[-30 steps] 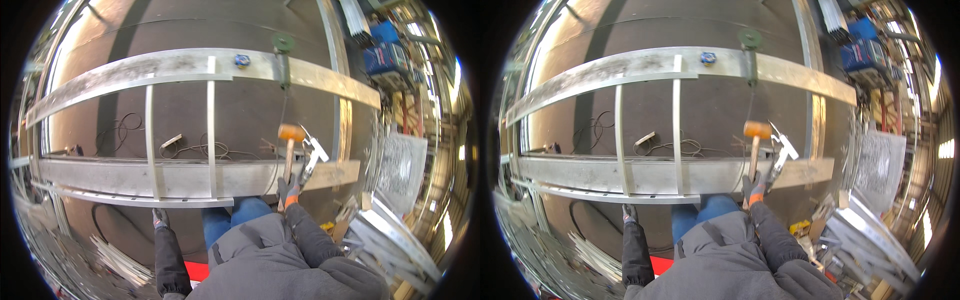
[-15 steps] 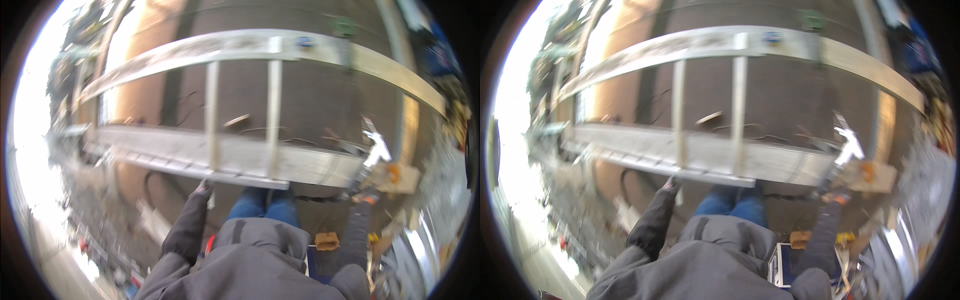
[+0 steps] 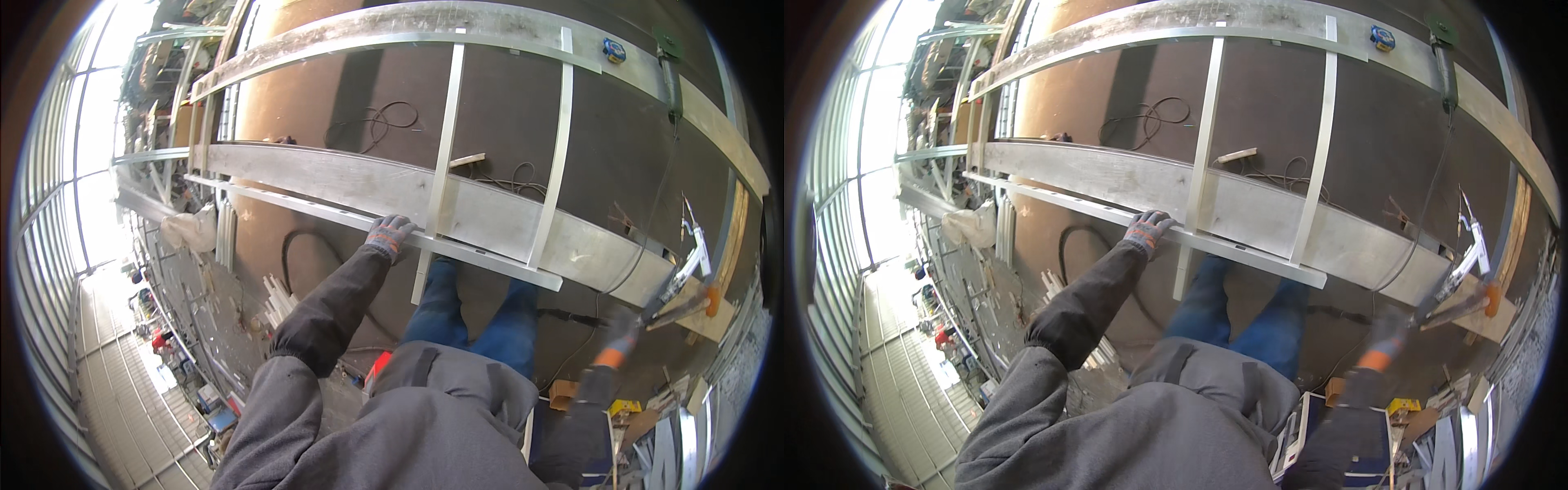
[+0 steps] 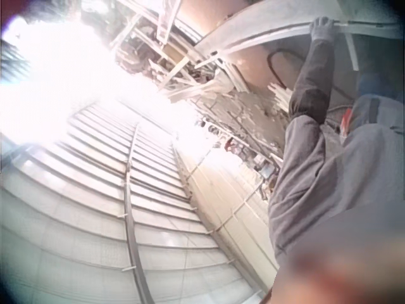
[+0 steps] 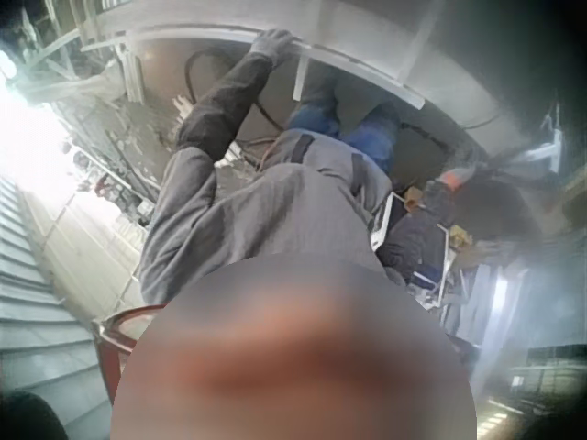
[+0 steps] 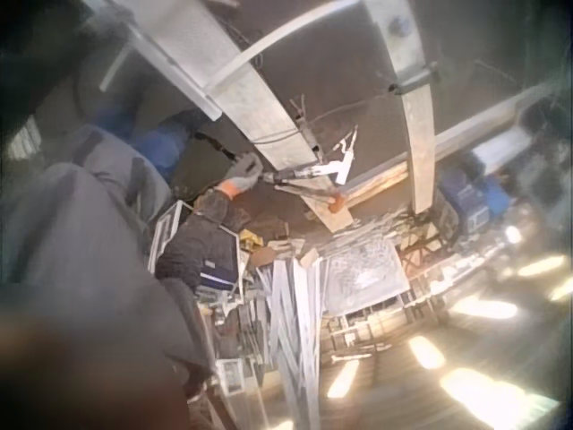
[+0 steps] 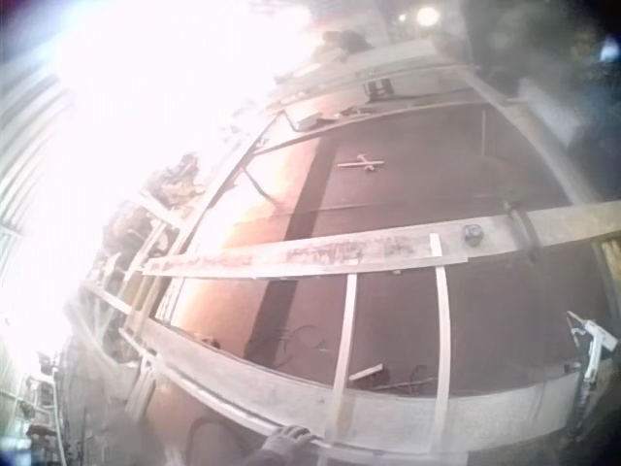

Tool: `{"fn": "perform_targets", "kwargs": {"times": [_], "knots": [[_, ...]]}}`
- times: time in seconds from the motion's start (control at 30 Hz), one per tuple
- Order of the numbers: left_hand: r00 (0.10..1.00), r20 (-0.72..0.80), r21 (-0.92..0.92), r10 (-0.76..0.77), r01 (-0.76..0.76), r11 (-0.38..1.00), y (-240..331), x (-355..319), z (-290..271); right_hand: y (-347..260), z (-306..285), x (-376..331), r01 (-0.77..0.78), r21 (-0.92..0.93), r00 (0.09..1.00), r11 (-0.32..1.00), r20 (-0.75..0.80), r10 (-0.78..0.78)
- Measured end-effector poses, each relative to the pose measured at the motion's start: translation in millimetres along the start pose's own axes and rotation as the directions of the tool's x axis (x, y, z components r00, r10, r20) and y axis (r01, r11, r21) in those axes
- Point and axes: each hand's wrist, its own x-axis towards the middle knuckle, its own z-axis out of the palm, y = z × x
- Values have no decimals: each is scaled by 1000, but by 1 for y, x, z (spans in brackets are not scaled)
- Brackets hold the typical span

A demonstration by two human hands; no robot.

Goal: The person assembles a metal frame by inserting metal bars into slots on a larger frame, tapping them into place with a rubber mallet, and grinding the edges with an angle grinder. The person repeatedly positions bars, hammers them, and grinds the frame edges.

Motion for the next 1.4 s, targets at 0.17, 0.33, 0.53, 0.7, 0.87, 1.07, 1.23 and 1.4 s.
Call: {"fn": "perform_targets", "kwargs": {"times": [0.17,0.33,0.53,0.7,0.87,1.07,1.23,1.4], "knots": [[941,31,284,337,-331,900,-30,33,39,225,184,-204,-38,-664,720,746,500,481],[827,-94,225,554,-524,821,-57,48,66,355,285,-255,198,-699,903,687,403,150],[643,-335,246,689,-646,723,-60,51,57,388,284,-263,372,-800,926,470,355,-128],[685,-261,234,680,-638,733,-60,55,55,397,252,-280,321,-831,943,454,326,-71],[658,-288,263,695,-644,719,-64,60,67,428,210,-297,365,-826,929,429,351,-115],[633,-341,169,695,-686,708,-69,70,74,468,134,-338,351,-831,935,432,330,-126],[627,-322,147,709,-707,692,-71,69,71,484,98,-361,273,-827,957,491,288,-47],[686,-257,259,680,-629,733,-67,65,69,467,96,-374,236,-860,964,452,264,-2]]}}
